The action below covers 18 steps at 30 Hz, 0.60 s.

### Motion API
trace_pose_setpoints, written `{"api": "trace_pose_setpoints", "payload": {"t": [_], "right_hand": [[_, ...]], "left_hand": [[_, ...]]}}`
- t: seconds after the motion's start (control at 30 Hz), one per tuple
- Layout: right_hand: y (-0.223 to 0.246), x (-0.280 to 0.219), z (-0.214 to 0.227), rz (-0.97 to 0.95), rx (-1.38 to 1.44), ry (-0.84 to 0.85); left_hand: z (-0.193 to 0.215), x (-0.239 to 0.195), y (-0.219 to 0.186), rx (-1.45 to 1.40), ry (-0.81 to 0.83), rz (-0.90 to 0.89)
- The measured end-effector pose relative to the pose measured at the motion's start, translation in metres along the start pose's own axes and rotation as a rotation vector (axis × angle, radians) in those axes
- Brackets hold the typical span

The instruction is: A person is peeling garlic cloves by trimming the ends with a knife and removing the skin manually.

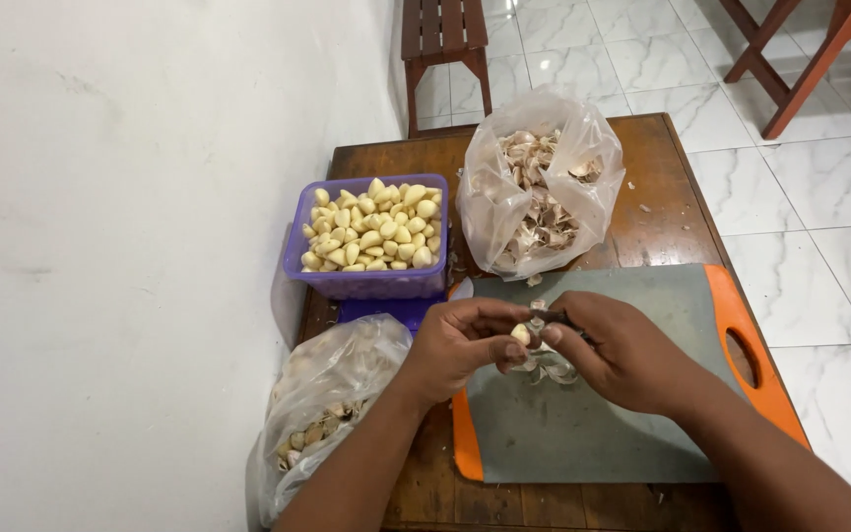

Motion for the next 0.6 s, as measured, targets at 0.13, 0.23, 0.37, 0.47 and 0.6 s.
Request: {"api": "trace_pose_setpoints", "payload": {"t": [0.13,0.23,0.37,0.47,0.6], "right_hand": [[0.015,0.002,0.001,0.076,-0.075,0.028],[0.014,0.003,-0.005,0.047,-0.079,0.085],[0.006,0.006,-0.011,0.051,-0.071,0.121],[-0.004,0.003,-0.018,0.045,-0.039,0.120],[-0.007,0.003,-0.019,0.073,0.014,0.065]], "left_hand": [[0.005,-0.002,0.013,-0.017,-0.014,0.034],[0.007,-0.005,0.020,-0.034,-0.016,0.045],[0.008,-0.006,0.023,-0.053,-0.031,0.025],[0.007,-0.008,0.028,-0.108,-0.046,0.018],[0.010,-0.011,0.038,-0.232,-0.057,0.026]]}}
Point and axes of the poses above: each hand's wrist, its own x-axis towards the middle knuckle, its own z-axis out of the back of the hand, y = z × x, the point moved 5 cm from there along x, towards the middle knuckle, and after that the axes turned 8 degrees about -x, right-handed, at the moved point
